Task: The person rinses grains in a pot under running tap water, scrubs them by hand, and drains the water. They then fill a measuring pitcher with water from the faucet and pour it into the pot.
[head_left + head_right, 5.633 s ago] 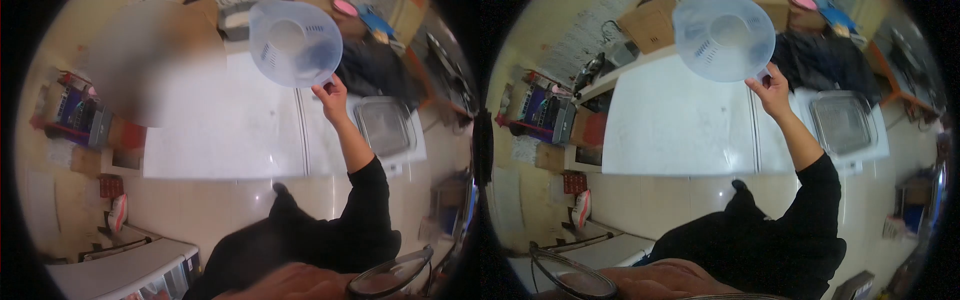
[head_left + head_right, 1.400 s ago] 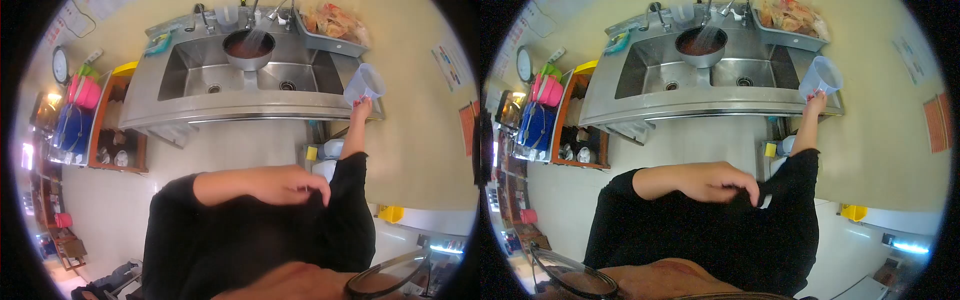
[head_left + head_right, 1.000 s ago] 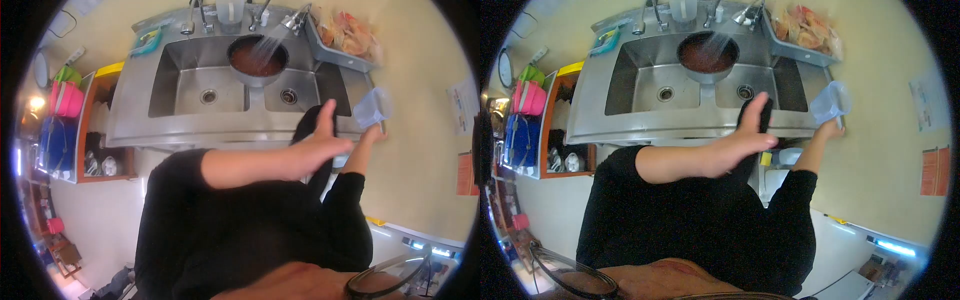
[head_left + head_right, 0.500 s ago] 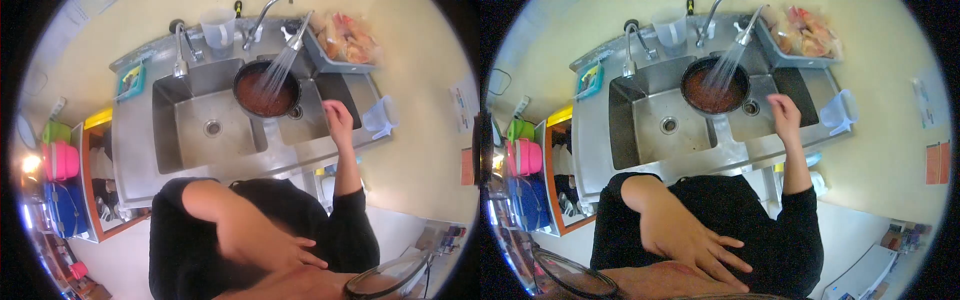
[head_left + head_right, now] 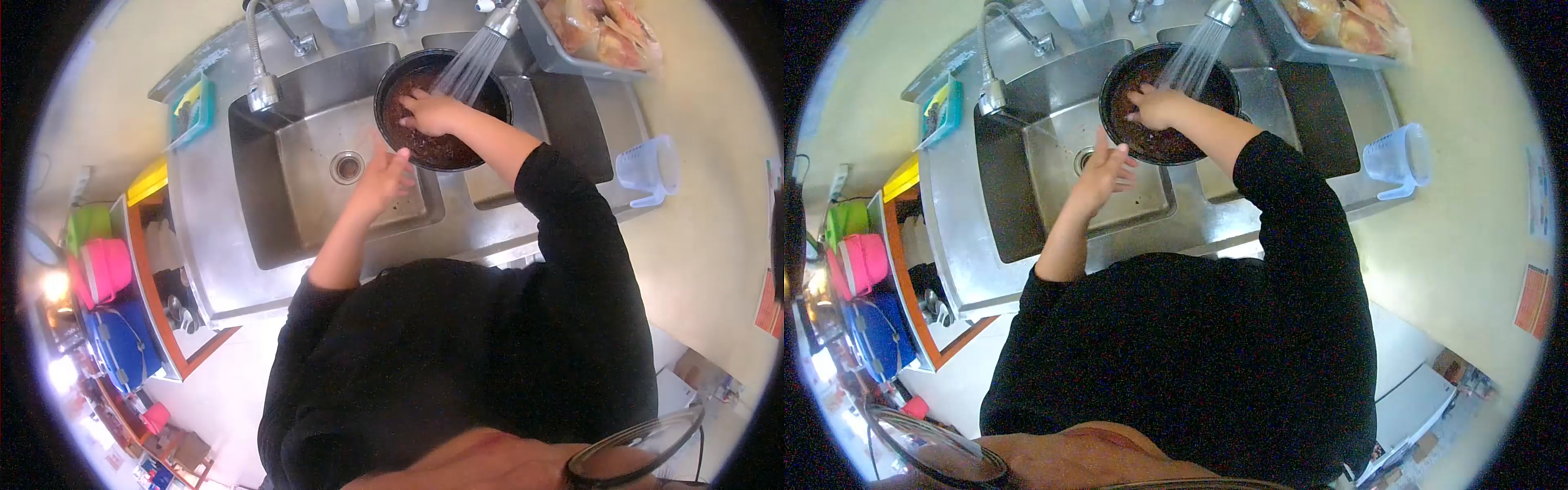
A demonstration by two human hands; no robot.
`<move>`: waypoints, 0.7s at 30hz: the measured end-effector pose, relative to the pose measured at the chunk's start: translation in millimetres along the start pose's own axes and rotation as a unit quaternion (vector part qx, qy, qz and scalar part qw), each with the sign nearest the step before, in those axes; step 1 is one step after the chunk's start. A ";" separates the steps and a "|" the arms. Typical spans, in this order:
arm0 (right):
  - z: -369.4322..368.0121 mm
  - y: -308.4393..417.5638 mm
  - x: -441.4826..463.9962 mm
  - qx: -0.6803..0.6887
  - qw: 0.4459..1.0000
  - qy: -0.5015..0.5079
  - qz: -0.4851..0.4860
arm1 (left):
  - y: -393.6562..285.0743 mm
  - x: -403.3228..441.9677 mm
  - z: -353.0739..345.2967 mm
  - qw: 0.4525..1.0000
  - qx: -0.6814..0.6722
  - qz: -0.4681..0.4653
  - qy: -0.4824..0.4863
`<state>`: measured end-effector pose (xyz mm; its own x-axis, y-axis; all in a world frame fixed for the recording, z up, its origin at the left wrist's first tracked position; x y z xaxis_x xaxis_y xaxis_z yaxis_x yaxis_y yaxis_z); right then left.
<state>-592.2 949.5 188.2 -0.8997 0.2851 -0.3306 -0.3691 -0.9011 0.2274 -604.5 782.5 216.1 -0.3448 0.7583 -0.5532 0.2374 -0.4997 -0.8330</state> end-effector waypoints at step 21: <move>-12.6 -68.9 -18.8 -0.046 0.996 -0.037 -0.070 | 16.0 26.1 -15.5 0.986 -0.151 -0.069 -0.010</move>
Point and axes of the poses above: each hand's wrist, its own x-axis towards the middle knuckle, its own z-axis out of the back of the hand, y = z × x, the point moved 6 cm from there along x, towards the middle knuckle, and after that the axes turned 3 degrees about z, right-handed, at the moved point
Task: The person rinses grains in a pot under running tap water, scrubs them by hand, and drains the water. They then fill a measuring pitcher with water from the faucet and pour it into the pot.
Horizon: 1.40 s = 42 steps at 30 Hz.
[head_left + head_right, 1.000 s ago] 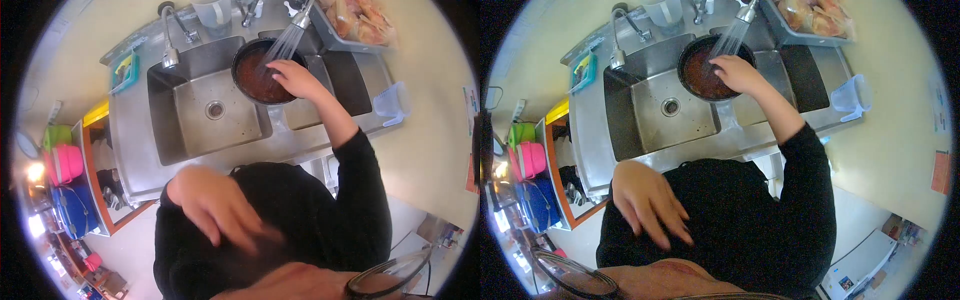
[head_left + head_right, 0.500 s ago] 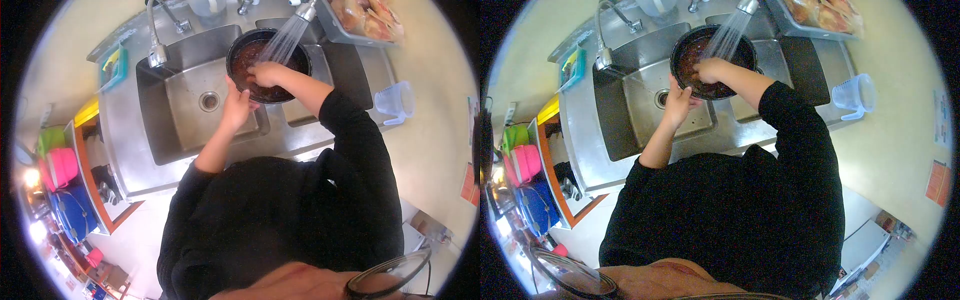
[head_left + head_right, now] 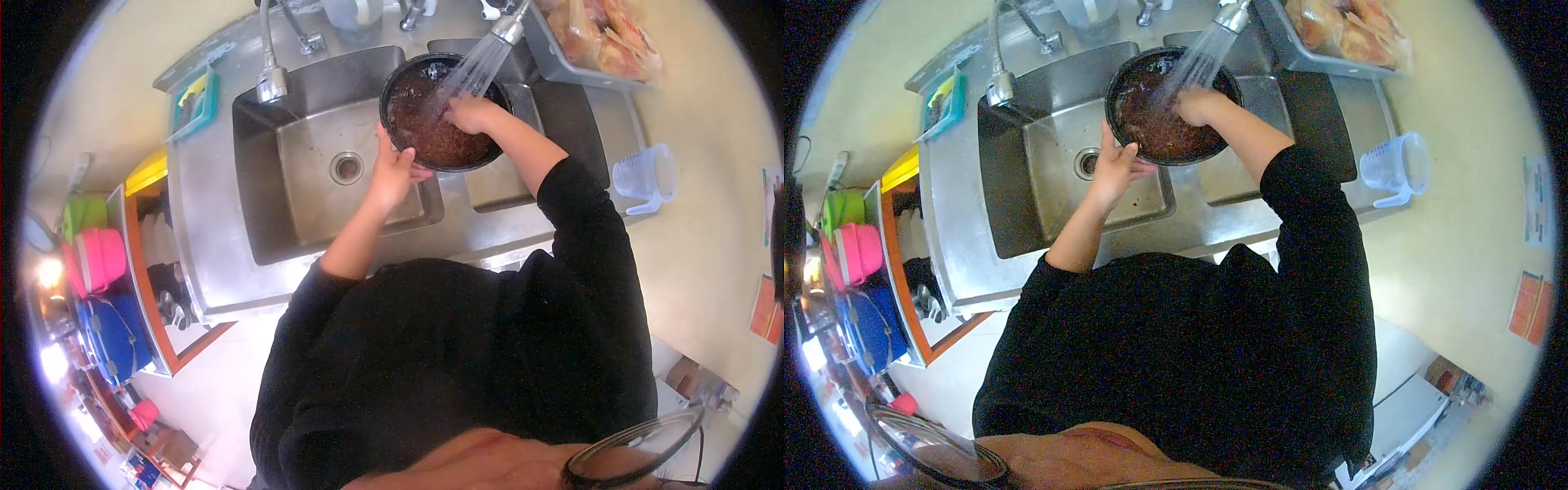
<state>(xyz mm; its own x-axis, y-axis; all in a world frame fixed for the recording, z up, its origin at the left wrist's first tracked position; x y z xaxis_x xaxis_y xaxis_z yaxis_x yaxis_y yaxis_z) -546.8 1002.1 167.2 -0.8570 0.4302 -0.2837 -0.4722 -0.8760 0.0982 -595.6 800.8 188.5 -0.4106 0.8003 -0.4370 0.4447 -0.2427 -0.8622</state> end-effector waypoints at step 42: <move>8.5 76.4 2.1 0.084 0.978 0.146 0.123 | 9.6 10.0 5.3 0.997 0.002 -0.075 0.026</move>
Point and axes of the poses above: each hand's wrist, its own x-axis towards the middle knuckle, its own z-axis out of the back of the hand, y = z × x, the point moved 6 cm from there along x, towards the middle knuckle, and after that the axes turned 3 degrees about z, right-handed, at the moved point
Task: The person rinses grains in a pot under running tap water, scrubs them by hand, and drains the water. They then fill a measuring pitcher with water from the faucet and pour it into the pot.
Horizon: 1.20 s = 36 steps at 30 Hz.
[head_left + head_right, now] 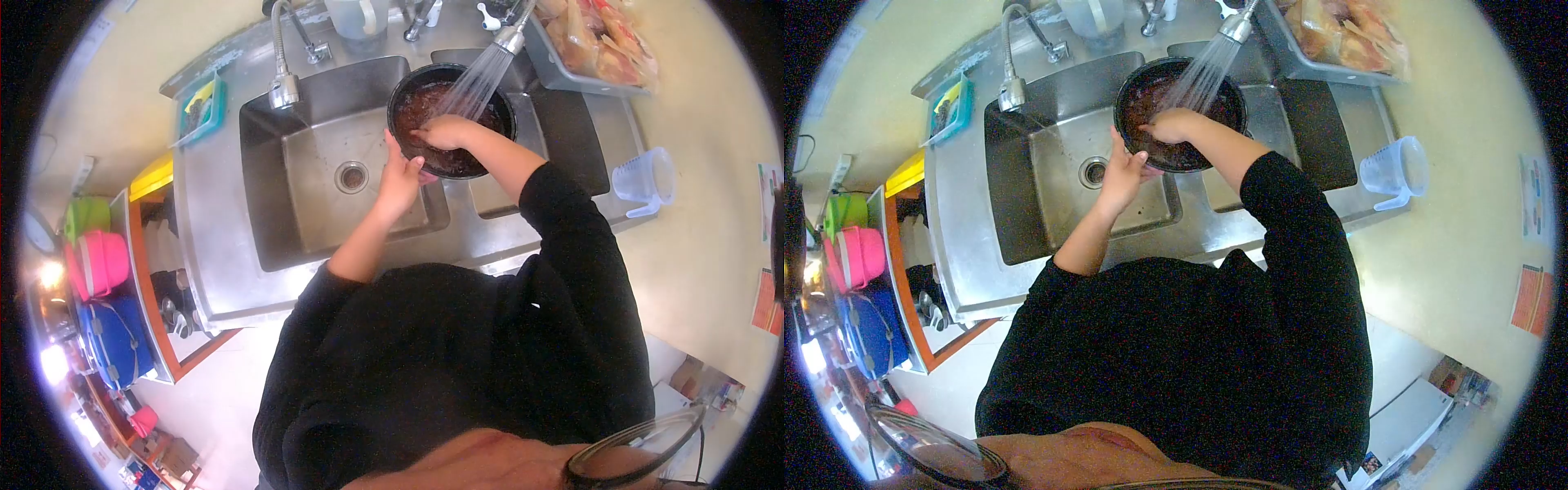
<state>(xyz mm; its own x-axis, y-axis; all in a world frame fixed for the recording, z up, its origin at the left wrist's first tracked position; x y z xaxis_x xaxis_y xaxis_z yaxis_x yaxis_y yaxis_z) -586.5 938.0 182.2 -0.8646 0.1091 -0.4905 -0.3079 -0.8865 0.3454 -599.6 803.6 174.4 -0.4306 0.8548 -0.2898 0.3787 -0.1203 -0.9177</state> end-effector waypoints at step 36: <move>-3.9 -60.3 9.2 -0.122 0.987 0.009 -0.101 | 2.4 -2.1 -2.5 0.999 0.029 0.025 0.010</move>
Point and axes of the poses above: each hand's wrist, its own x-axis towards the middle knuckle, its own z-axis out of the back of the hand, y = z × x, the point moved 6 cm from there along x, towards the middle knuckle, and after that the axes turned 3 degrees about z, right-handed, at the moved point
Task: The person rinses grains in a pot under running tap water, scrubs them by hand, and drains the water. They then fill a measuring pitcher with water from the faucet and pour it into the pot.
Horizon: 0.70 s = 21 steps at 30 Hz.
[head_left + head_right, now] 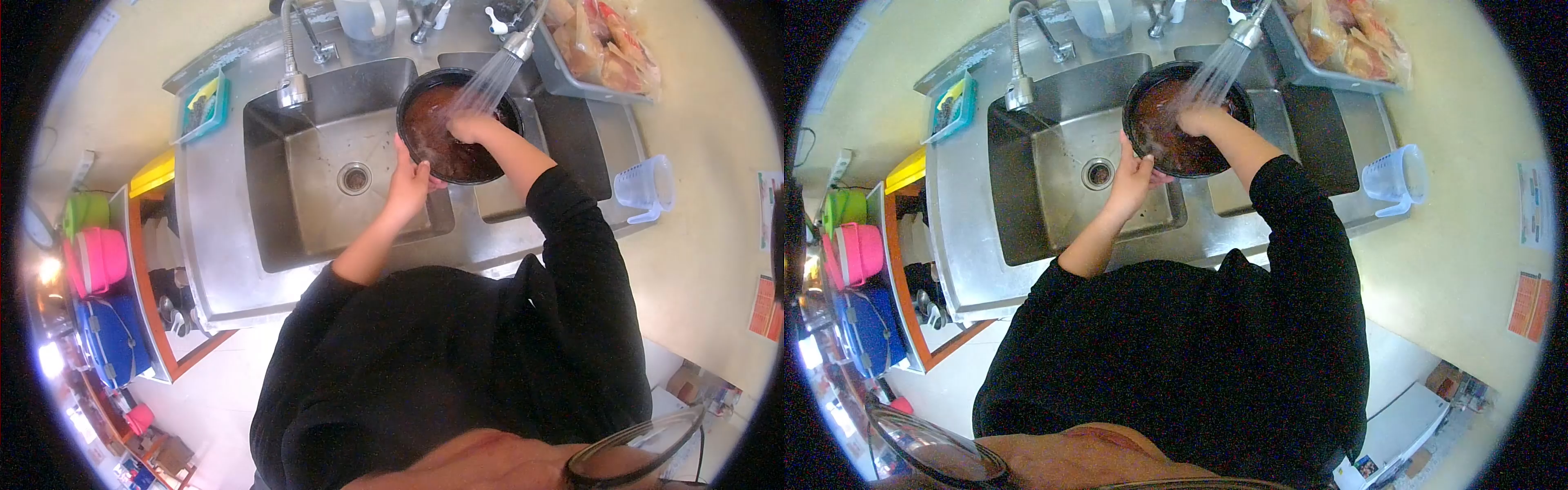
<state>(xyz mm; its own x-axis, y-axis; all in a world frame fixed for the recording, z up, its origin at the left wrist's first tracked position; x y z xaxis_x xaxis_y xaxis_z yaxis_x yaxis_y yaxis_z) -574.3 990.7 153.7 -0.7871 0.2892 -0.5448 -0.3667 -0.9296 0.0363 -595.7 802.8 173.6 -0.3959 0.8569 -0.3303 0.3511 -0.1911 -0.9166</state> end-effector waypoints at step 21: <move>-15.1 34.3 -35.6 0.638 0.752 0.148 -0.075 | 4.8 0.7 0.1 0.998 -0.066 0.017 0.002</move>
<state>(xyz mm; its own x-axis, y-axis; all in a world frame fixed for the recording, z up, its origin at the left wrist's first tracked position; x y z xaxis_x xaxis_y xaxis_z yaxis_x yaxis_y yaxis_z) -551.4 945.0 161.7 -0.6142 0.1295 -0.7784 -0.7661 0.1385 0.6276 -594.4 802.4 168.9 -0.3786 0.8526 -0.3603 0.4726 -0.1566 -0.8672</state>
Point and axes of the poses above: each hand's wrist, its own x-axis towards the middle knuckle, its own z-axis out of the back of the hand, y = z × x, the point moved 6 cm from there along x, towards the middle knuckle, and after that the axes turned 3 degrees about z, right-handed, at the moved point
